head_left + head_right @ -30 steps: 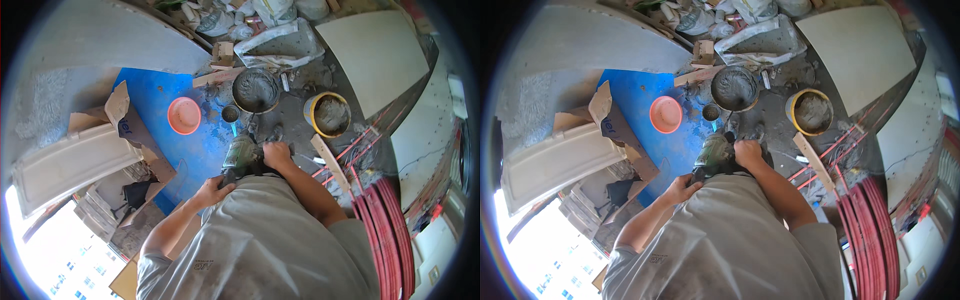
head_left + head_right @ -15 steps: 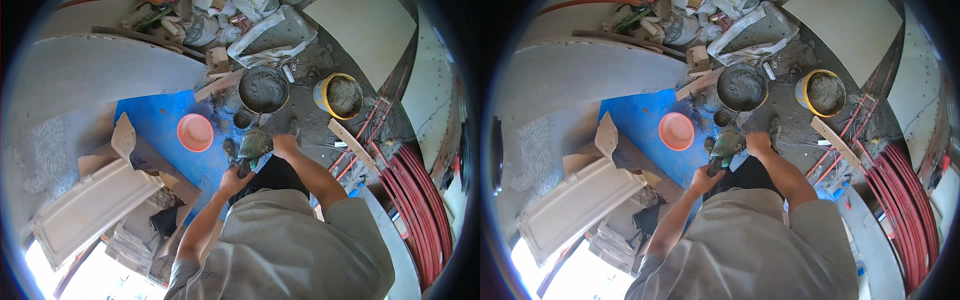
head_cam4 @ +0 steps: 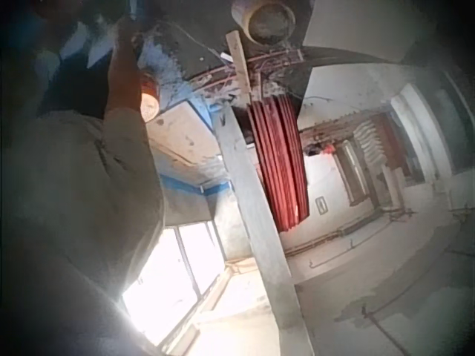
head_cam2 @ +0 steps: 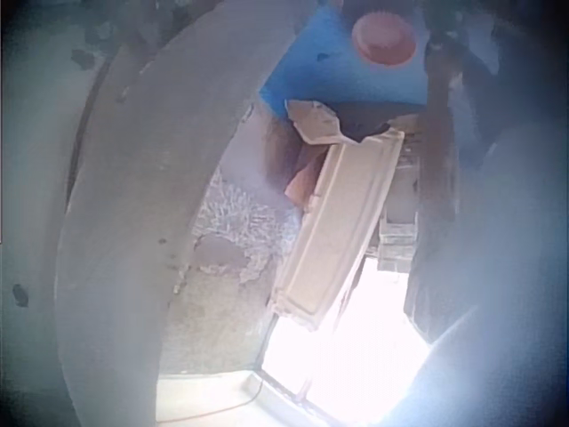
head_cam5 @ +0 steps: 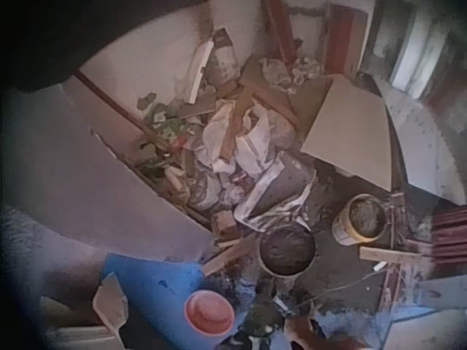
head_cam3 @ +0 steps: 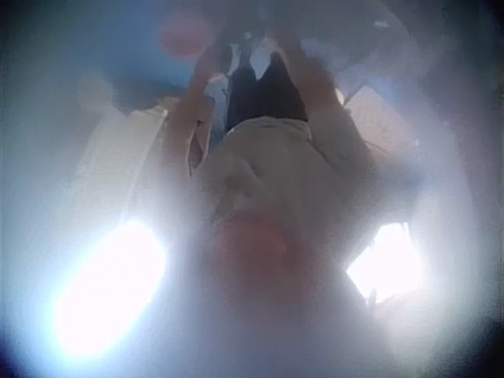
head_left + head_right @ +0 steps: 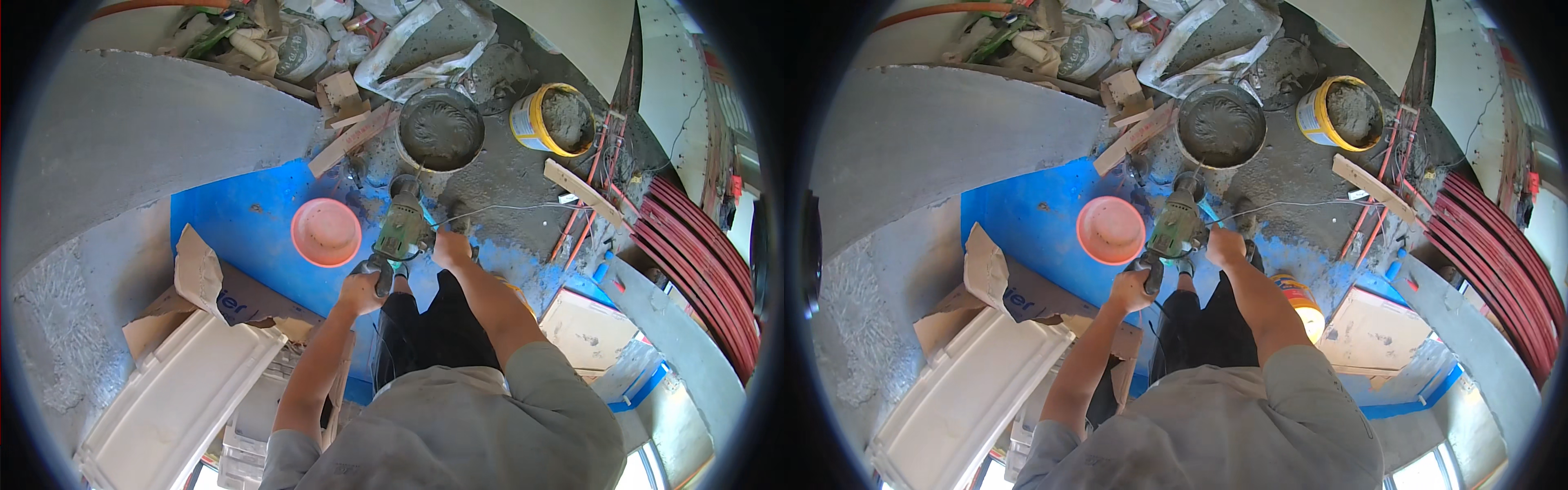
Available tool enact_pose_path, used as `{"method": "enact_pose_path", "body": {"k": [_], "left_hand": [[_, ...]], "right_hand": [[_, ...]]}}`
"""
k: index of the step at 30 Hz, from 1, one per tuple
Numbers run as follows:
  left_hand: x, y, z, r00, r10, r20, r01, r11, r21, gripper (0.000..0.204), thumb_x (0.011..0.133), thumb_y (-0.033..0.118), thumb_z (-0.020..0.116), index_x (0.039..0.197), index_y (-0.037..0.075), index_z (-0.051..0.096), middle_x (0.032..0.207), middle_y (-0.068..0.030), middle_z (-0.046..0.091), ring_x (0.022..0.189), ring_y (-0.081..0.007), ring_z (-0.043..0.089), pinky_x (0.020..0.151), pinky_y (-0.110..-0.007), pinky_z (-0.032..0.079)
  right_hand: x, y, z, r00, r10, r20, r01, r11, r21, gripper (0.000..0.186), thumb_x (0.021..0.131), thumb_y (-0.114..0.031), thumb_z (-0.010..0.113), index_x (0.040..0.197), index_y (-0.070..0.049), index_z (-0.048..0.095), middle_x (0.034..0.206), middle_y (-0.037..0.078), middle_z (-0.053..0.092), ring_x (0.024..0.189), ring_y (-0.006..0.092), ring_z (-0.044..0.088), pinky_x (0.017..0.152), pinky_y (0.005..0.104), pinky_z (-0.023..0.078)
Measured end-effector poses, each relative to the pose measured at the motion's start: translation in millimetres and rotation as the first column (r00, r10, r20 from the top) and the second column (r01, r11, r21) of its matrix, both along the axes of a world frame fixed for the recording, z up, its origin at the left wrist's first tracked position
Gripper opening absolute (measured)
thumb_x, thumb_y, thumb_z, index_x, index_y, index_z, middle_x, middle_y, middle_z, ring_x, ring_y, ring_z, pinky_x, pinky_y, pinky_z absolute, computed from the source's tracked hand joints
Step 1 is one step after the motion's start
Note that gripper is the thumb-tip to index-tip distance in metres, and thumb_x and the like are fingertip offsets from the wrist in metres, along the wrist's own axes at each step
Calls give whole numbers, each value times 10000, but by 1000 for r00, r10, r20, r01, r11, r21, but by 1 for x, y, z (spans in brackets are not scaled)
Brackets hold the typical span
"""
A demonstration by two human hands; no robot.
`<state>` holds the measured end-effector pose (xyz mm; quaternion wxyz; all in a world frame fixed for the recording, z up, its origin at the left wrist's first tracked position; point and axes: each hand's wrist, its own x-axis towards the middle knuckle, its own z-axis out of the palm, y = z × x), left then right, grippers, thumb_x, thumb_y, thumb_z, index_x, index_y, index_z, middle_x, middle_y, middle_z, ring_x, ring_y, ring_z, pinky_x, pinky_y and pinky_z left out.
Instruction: Mix mortar in a bucket using a power mixer and then apply it to the back of a tile with a trowel.
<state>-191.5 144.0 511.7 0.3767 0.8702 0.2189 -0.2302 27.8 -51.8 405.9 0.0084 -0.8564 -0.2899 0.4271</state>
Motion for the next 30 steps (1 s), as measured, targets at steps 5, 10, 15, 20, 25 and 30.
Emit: {"method": "enact_pose_path", "body": {"k": [5, 10, 15, 20, 25, 30], "left_hand": [[-31, 33, -33, 980, -166, 106, 162, 986, 44, 191, 779, 281, 781, 791, 115, 687, 772, -151, 743, 768, -403, 740, 722, -518, 596], [-49, 4, -52, 954, -170, 247, 179, 984, -12, 168, 772, 244, 781, 749, 120, 670, 730, -134, 721, 724, -377, 724, 666, -497, 582], [-60, -18, -48, 977, -11, 214, 21, 999, -42, 175, 795, 256, 778, 761, 121, 672, 732, -146, 714, 736, -414, 710, 665, -514, 577], [-90, -20, -41, 980, 76, 184, -70, 997, -38, 142, 783, 195, 775, 771, 107, 665, 773, -176, 708, 774, -448, 699, 666, -518, 572], [-154, -32, -53, 996, -31, 84, 39, 995, -95, 155, 763, 213, 780, 804, 95, 688, 832, -172, 739, 831, -436, 722, 718, -526, 585], [-190, -66, -86, 944, -279, -174, 246, 951, -189, 209, 746, 236, 786, 881, 83, 740, 958, -185, 759, 968, -413, 731, 868, -522, 587]], "right_hand": [[-45, 12, -15, 992, -84, -90, 81, 996, -37, 438, 849, -193, 711, 1215, 22, 604, 1071, 260, 768, 1019, 448, 755, 882, 542, 606], [-40, -17, -30, 998, -41, -45, 43, 999, 32, 461, 835, -196, 725, 1221, 26, 603, 1056, 253, 771, 1002, 439, 759, 860, 535, 614], [-41, -24, -26, 1000, -25, 18, 24, 999, 40, 452, 803, -164, 707, 1204, 25, 622, 983, 251, 770, 905, 434, 769, 781, 548, 619], [-60, -21, -5, 997, -19, 76, 15, 998, 61, 426, 799, -156, 730, 1181, 5, 630, 989, 237, 772, 931, 423, 775, 790, 535, 624], [-116, -39, -14, 994, -27, 103, 22, 999, 49, 408, 793, -148, 743, 1155, -2, 623, 1015, 224, 763, 930, 400, 781, 786, 520, 627], [-154, -69, -37, 999, 5, 47, -7, 999, 51, 322, 835, -125, 718, 1103, 11, 602, 1009, 242, 736, 916, 417, 774, 752, 511, 639]]}}
